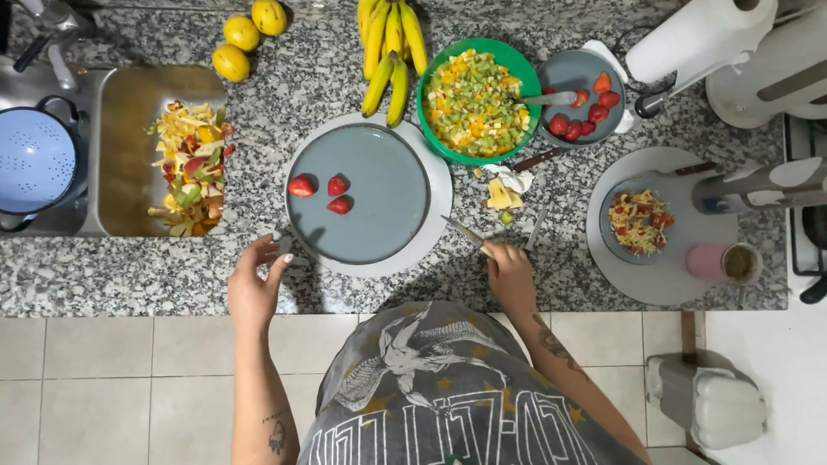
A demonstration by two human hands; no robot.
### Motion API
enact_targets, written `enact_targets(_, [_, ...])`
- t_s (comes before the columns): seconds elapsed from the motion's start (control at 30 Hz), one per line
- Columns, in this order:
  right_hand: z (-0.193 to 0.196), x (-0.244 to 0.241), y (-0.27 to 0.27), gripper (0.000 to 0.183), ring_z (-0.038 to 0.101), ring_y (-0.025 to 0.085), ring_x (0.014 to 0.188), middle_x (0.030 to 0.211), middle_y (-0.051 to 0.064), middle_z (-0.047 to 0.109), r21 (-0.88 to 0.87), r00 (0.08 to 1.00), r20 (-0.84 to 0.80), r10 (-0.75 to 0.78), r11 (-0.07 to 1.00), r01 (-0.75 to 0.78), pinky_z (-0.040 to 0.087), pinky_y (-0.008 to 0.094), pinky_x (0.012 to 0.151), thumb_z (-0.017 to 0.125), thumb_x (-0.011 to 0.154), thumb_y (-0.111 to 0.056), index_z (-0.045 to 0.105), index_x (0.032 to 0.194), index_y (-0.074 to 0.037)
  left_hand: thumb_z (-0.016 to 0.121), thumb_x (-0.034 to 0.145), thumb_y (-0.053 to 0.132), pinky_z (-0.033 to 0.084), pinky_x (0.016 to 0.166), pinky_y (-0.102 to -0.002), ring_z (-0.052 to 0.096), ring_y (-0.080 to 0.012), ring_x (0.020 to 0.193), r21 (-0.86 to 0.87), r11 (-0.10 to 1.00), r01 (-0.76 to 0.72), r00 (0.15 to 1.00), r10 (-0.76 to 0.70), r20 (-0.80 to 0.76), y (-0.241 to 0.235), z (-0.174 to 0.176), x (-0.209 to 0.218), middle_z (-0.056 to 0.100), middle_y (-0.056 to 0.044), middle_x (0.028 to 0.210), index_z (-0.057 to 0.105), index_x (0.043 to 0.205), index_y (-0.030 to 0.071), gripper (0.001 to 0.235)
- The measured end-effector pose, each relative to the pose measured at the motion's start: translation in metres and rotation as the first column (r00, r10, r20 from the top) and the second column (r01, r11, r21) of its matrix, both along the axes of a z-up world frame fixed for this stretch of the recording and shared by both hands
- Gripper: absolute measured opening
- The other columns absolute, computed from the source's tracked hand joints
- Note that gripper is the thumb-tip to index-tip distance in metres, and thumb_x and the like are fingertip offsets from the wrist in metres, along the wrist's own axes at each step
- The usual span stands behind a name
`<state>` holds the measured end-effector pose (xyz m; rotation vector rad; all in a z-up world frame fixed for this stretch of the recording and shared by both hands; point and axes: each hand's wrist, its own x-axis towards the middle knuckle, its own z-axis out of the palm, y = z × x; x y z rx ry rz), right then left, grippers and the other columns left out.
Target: The person cuts strawberries into small pieces on a plate using a knife. They also mix a fruit salad in a green bowl with a spoon and arrange the cut strawberries on the plate.
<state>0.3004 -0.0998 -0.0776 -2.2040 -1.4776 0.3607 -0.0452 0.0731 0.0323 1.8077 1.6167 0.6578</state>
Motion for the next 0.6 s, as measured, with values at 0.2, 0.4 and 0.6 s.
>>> enact_targets(0.2, [0.015,0.010,0.013,0.022,0.063,0.024,0.090,0.091,0.009,0.062,0.039,0.992,0.096,0.084,0.995,-0.088,0.050,0.038,0.083,0.058,0.090,-0.010,0.062,0.112,-0.010,0.067,0.086,0.019,0.045,0.087,-0.048,0.064,-0.0335,0.095,-0.093,0.991,0.098,0.994,-0.093,0.061,-0.008,-0.009,0.011,0.069,-0.013,0.094,0.062,0.116,0.006,0.033])
enact_targets(0.4, [0.044,0.071,0.063,0.031,0.059,0.017,0.076,0.092,0.010,0.059,0.268,0.971,-0.239,-0.013,0.960,0.079,0.054,0.023,0.061,0.059,0.091,-0.008,0.055,0.121,0.001,0.059,0.083,0.035,0.048,0.079,-0.030,0.066,-0.0128,0.097,-0.408,0.905,0.120,0.988,-0.149,-0.040,-0.036,-0.030,0.024,0.072,0.003,0.102,0.062,0.115,0.019,0.035])
enact_targets(0.6, [0.035,0.159,0.141,0.057,0.049,0.010,0.079,0.084,-0.002,0.050,0.286,0.660,-0.730,-0.181,0.796,0.534,0.042,0.021,0.079,0.069,0.085,-0.001,0.042,0.135,-0.005,0.060,0.083,0.030,0.052,0.076,-0.030,0.070,-0.0135,0.093,-0.511,0.856,0.076,0.986,-0.141,-0.089,-0.068,-0.057,0.053,0.072,0.006,0.109,0.066,0.108,0.021,0.027])
